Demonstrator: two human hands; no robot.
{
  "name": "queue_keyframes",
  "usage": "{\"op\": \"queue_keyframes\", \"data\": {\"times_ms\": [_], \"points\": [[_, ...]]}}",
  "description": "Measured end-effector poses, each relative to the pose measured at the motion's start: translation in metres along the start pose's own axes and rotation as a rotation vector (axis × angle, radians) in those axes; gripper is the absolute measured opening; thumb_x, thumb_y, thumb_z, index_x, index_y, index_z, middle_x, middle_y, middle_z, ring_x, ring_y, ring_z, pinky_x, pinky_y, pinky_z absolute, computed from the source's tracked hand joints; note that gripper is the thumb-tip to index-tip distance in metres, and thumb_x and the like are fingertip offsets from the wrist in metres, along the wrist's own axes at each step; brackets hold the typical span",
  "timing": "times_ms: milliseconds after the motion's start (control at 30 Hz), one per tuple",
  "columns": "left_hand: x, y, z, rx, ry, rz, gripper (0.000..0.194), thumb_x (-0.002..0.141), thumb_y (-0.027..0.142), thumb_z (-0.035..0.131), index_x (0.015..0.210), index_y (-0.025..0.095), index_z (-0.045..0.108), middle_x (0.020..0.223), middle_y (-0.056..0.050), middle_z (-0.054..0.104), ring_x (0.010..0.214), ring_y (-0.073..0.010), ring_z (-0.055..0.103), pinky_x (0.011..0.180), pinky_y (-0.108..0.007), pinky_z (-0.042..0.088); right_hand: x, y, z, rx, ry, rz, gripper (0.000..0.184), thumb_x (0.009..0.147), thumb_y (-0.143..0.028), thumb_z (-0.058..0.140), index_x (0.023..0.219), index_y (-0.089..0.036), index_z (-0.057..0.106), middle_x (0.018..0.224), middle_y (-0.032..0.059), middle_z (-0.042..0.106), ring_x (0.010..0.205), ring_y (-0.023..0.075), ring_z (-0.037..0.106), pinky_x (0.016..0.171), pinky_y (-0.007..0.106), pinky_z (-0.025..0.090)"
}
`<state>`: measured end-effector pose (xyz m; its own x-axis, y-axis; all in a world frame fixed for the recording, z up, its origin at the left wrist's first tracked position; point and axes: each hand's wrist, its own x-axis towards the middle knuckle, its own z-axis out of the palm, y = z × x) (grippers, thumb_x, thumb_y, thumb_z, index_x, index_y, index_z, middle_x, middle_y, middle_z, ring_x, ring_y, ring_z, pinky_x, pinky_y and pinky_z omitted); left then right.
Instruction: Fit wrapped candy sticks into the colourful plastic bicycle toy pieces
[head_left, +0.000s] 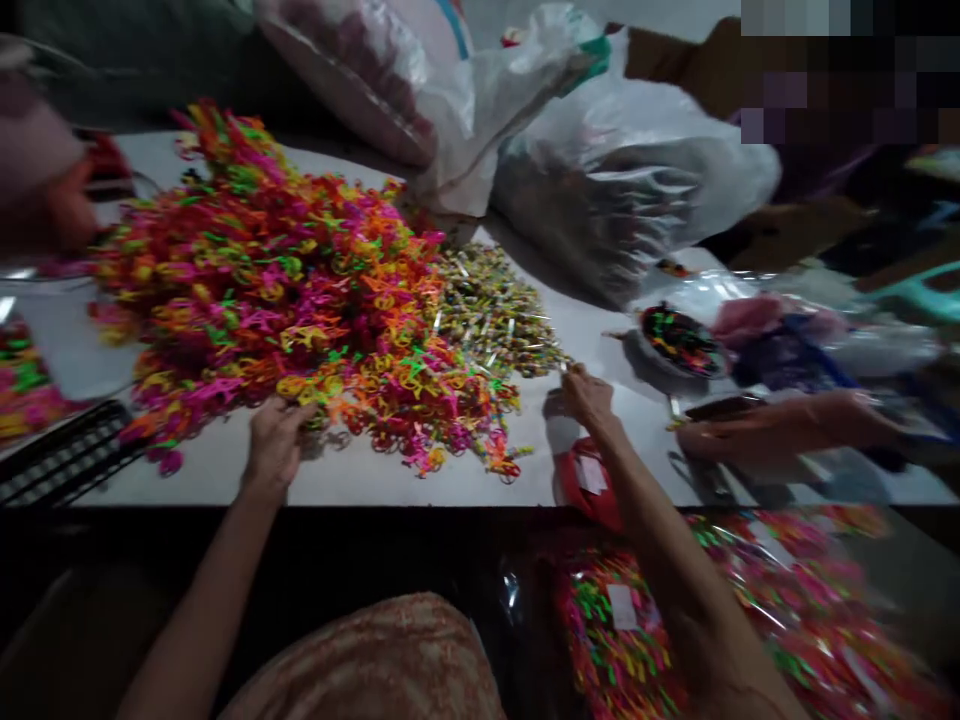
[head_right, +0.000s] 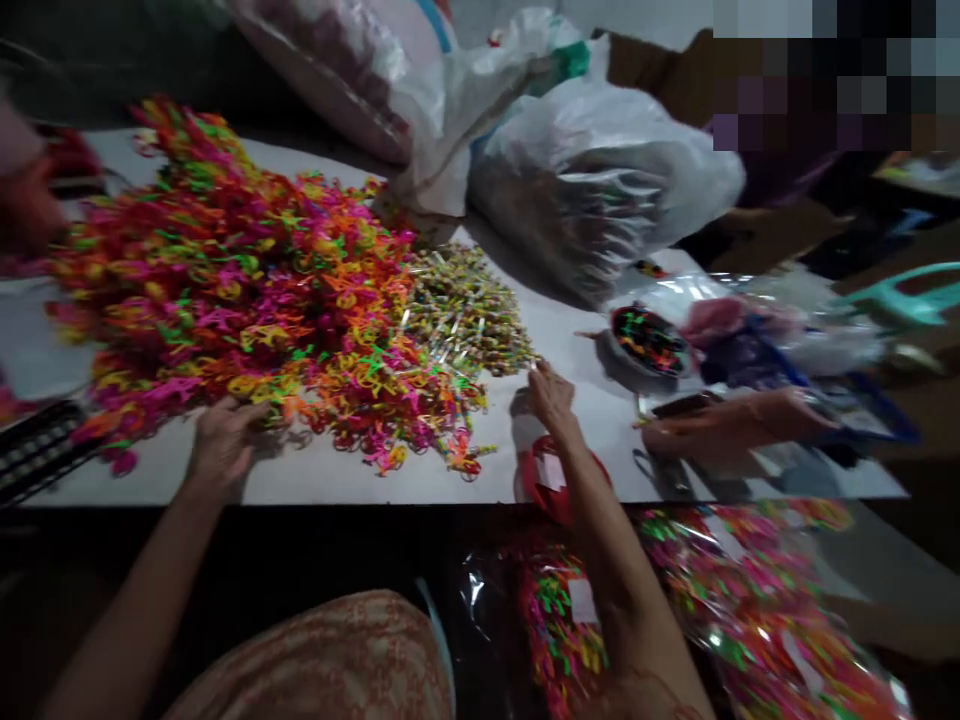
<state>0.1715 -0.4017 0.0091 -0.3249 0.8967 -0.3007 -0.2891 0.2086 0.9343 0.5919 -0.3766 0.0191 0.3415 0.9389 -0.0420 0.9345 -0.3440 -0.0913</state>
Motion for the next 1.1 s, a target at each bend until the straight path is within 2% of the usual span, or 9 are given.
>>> {"op": "queue_keyframes", "data": {"times_ms": [167, 300, 400, 533, 600, 733, 833, 967, 1100], "points": [[-0.015, -0.004, -0.004, -0.211, -0.043, -0.176, 0.036, 0.041, 0.019, 0.079, 0.071, 0.015, 0.059, 0.065, 0.003, 0.065, 0.056, -0.0116, 0.060, 0.052, -0.024, 0.052, -0.002, -0.017, 0.007, 0.148, 0.114, -0.003, 0.013, 0.071, -0.006, 0.056, 0.064, -0.017, 0.054, 0.078, 0.0070, 0.058, 0.069, 0.0167, 0.056, 0.060, 0.030, 0.035], [-0.018, -0.010, -0.007, -0.221, 0.045, -0.178, 0.038, 0.041, 0.017, 0.079, 0.074, 0.015, 0.060, 0.064, 0.004, 0.065, 0.057, -0.0120, 0.062, 0.055, -0.024, 0.051, -0.036, -0.059, -0.001, 0.905, 0.280, -0.021, 0.013, 0.068, -0.025, 0.064, 0.078, -0.019, 0.058, 0.069, -0.0011, 0.057, 0.054, 0.0124, 0.051, 0.053, 0.028, 0.041], [-0.014, -0.010, -0.008, -0.233, 0.132, -0.122, 0.037, 0.043, 0.019, 0.079, 0.074, 0.015, 0.061, 0.065, 0.005, 0.065, 0.055, -0.0099, 0.061, 0.057, -0.024, 0.051, -0.079, -0.105, -0.005, 1.328, 0.048, -0.122, 0.022, 0.067, -0.036, 0.070, 0.077, -0.019, 0.061, 0.061, -0.0036, 0.056, 0.048, 0.0095, 0.047, 0.048, 0.025, 0.040], [-0.015, -0.006, -0.012, -0.278, 0.097, -0.117, 0.030, 0.047, 0.020, 0.080, 0.069, 0.014, 0.060, 0.063, 0.004, 0.065, 0.054, -0.0097, 0.060, 0.058, -0.025, 0.052, -0.129, -0.168, 0.007, 1.486, -0.435, -0.237, 0.026, 0.069, -0.041, 0.072, 0.072, -0.019, 0.059, 0.058, -0.0040, 0.056, 0.046, 0.0082, 0.048, 0.045, 0.022, 0.039], [-0.020, -0.007, -0.014, -0.295, 0.045, -0.157, 0.029, 0.050, 0.019, 0.080, 0.069, 0.014, 0.059, 0.063, 0.003, 0.064, 0.056, -0.0104, 0.061, 0.059, -0.025, 0.052, -0.140, -0.194, 0.021, 1.525, -0.568, -0.237, 0.030, 0.070, -0.045, 0.072, 0.072, -0.019, 0.058, 0.072, -0.0014, 0.063, 0.048, 0.0072, 0.051, 0.046, 0.022, 0.041], [-0.029, -0.008, -0.017, -0.316, -0.025, -0.152, 0.030, 0.052, 0.024, 0.082, 0.071, 0.015, 0.061, 0.066, 0.002, 0.066, 0.061, -0.0114, 0.063, 0.065, -0.026, 0.053, -0.142, -0.238, 0.053, 1.555, -0.640, -0.277, 0.037, 0.066, -0.051, 0.073, 0.072, -0.019, 0.055, 0.089, 0.0011, 0.064, 0.051, 0.0060, 0.051, 0.046, 0.021, 0.041], [-0.030, -0.006, -0.020, -0.277, 0.016, -0.042, 0.033, 0.052, 0.029, 0.083, 0.074, 0.015, 0.064, 0.071, 0.000, 0.069, 0.070, -0.0125, 0.066, 0.068, -0.024, 0.051, -0.139, -0.260, 0.067, 1.536, -0.532, -0.301, 0.036, 0.066, -0.050, 0.073, 0.074, -0.020, 0.055, 0.081, -0.0002, 0.061, 0.056, 0.0079, 0.054, 0.050, 0.021, 0.044], [-0.029, 0.000, -0.031, -0.232, 0.127, 0.008, 0.032, 0.049, 0.031, 0.083, 0.071, 0.015, 0.065, 0.065, 0.001, 0.067, 0.065, -0.0126, 0.065, 0.057, -0.020, 0.049, -0.142, -0.270, 0.062, 1.630, -0.473, -0.192, 0.032, 0.070, -0.046, 0.071, 0.078, -0.021, 0.052, 0.067, -0.0042, 0.057, 0.054, 0.0099, 0.059, 0.053, 0.023, 0.047], [-0.039, 0.001, -0.035, -0.105, 0.013, -0.088, 0.031, 0.055, 0.035, 0.078, 0.074, 0.013, 0.069, 0.072, -0.005, 0.071, 0.069, -0.0186, 0.068, 0.053, -0.023, 0.050, -0.148, -0.264, 0.045, 1.737, -0.622, -0.159, 0.034, 0.066, -0.042, 0.075, 0.087, -0.020, 0.059, 0.065, -0.0048, 0.060, 0.053, 0.0109, 0.061, 0.054, 0.024, 0.050]]}}
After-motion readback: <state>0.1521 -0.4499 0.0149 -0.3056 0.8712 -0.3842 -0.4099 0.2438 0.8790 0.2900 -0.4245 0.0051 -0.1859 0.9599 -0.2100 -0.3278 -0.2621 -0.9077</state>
